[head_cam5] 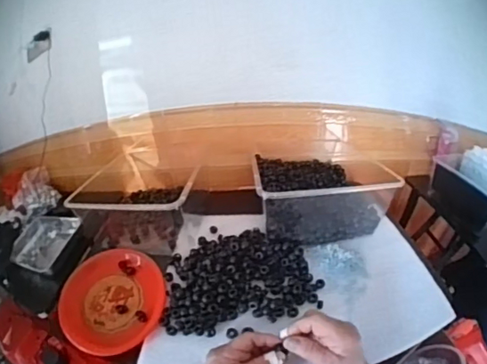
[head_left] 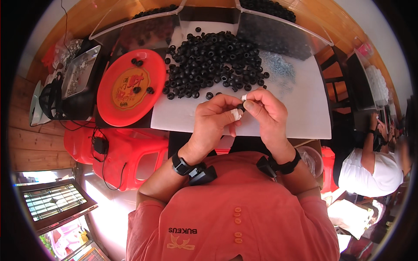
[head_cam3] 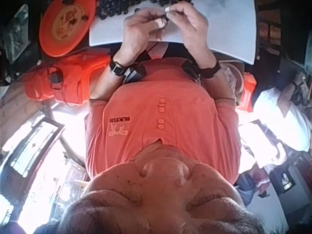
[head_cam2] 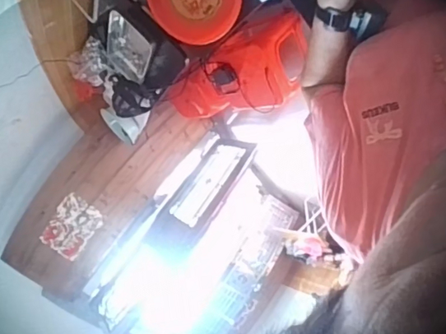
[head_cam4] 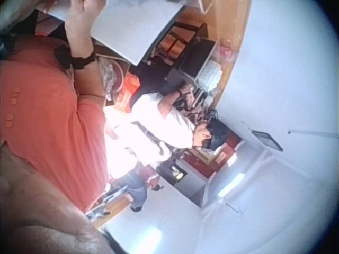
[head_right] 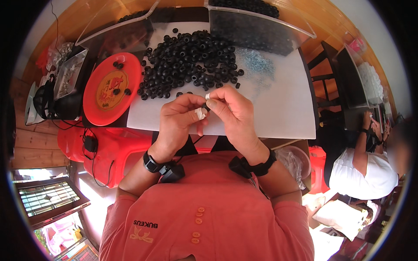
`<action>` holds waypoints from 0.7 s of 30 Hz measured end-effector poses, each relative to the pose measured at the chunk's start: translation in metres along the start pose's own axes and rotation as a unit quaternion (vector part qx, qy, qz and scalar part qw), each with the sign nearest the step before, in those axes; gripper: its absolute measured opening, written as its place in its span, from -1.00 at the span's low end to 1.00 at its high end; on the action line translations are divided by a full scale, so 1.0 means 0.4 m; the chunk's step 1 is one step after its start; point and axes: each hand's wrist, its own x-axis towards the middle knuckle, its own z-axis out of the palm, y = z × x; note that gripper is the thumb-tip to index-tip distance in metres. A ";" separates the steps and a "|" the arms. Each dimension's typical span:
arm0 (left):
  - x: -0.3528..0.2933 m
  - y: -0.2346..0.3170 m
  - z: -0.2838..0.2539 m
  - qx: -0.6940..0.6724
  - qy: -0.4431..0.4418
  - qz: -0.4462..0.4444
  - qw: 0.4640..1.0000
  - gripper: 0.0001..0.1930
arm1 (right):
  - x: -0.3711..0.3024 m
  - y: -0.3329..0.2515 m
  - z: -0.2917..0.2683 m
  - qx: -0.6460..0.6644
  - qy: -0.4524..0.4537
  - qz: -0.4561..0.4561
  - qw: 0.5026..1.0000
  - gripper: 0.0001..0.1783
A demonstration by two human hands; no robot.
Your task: Assembling black decorative beads or eyelets by manually inserting small white components into them.
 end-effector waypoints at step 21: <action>-0.006 0.002 0.009 0.015 0.023 -0.005 1.000 -0.83 | -0.010 -0.013 -0.013 -0.117 -0.011 -0.105 0.988 -0.92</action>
